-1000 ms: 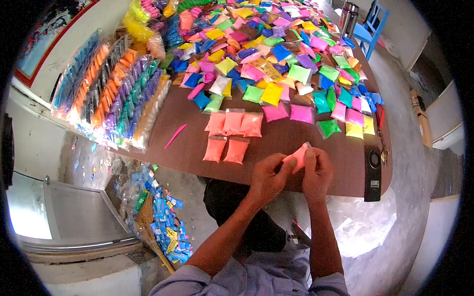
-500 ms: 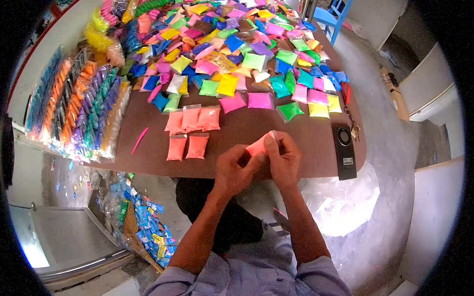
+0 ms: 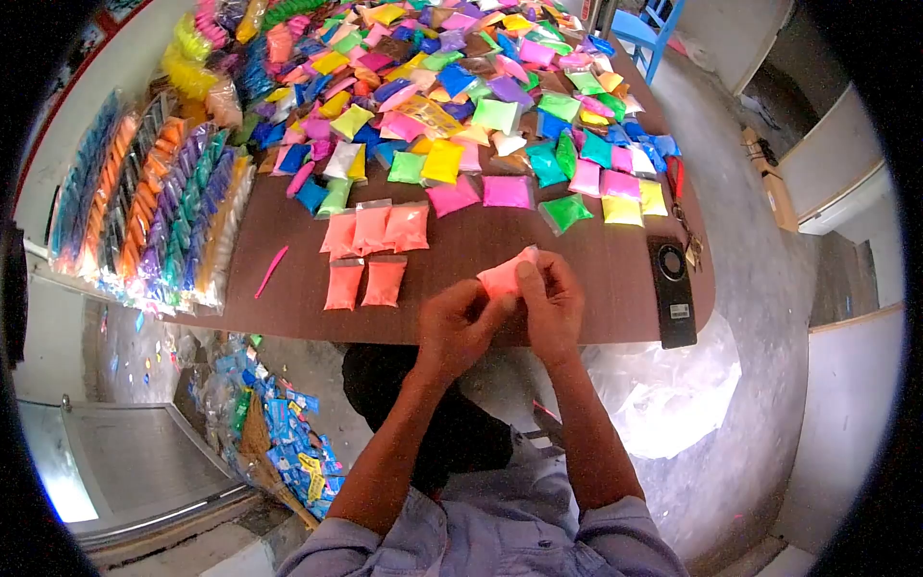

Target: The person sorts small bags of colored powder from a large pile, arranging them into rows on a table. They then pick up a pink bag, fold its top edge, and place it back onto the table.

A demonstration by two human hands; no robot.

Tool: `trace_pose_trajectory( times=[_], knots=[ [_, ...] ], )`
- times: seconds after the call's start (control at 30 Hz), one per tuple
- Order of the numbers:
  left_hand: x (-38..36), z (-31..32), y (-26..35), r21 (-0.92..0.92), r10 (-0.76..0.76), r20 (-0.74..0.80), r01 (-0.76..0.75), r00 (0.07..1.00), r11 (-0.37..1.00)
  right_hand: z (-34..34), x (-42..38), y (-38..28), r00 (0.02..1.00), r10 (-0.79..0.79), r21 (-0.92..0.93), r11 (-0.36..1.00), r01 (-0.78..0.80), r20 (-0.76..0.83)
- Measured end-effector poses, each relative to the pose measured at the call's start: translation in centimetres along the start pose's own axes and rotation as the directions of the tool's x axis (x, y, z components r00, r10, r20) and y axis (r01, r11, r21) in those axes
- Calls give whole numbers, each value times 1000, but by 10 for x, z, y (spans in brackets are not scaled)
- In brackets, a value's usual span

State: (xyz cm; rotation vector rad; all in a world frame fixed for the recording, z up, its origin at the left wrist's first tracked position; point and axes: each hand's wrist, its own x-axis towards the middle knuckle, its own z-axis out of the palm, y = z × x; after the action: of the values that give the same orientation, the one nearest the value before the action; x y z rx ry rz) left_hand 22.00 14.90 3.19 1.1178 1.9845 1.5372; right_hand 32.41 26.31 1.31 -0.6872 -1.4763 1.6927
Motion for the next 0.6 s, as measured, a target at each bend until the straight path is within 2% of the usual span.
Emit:
trace_pose_trajectory(
  times=[0.07,0.1,0.17,0.23,0.3,0.43,0.5,0.6],
  knots=[
    [0,3,0,14,40,-19,-40,999,999,-1,0,2,997,-29,32,999,31,-65],
    [0,4,-1,29,81,-35,-80,996,996,-1,1,3,997,-29,32,999,31,-65],
    [0,5,-8,17,75,-29,-75,997,997,0,2,5,997,-64,-14,998,64,-33],
    [-1,2,-12,6,69,-24,-69,997,998,2,1,-1,999,-35,-11,999,35,-26],
    [-1,0,-13,-83,8,11,-7,1000,997,2,0,-3,1000,-7,-9,1000,7,-20],
    [-1,2,-16,-114,-16,18,18,1000,993,1,1,-2,999,-38,18,999,38,-4],
    [-1,4,-9,-220,-84,-10,80,996,972,0,1,-1,999,-45,30,999,45,-2],
    [1,0,2,-121,-2,-46,-4,999,993,-4,0,1,999,-39,-4,999,39,17]
  ],
)
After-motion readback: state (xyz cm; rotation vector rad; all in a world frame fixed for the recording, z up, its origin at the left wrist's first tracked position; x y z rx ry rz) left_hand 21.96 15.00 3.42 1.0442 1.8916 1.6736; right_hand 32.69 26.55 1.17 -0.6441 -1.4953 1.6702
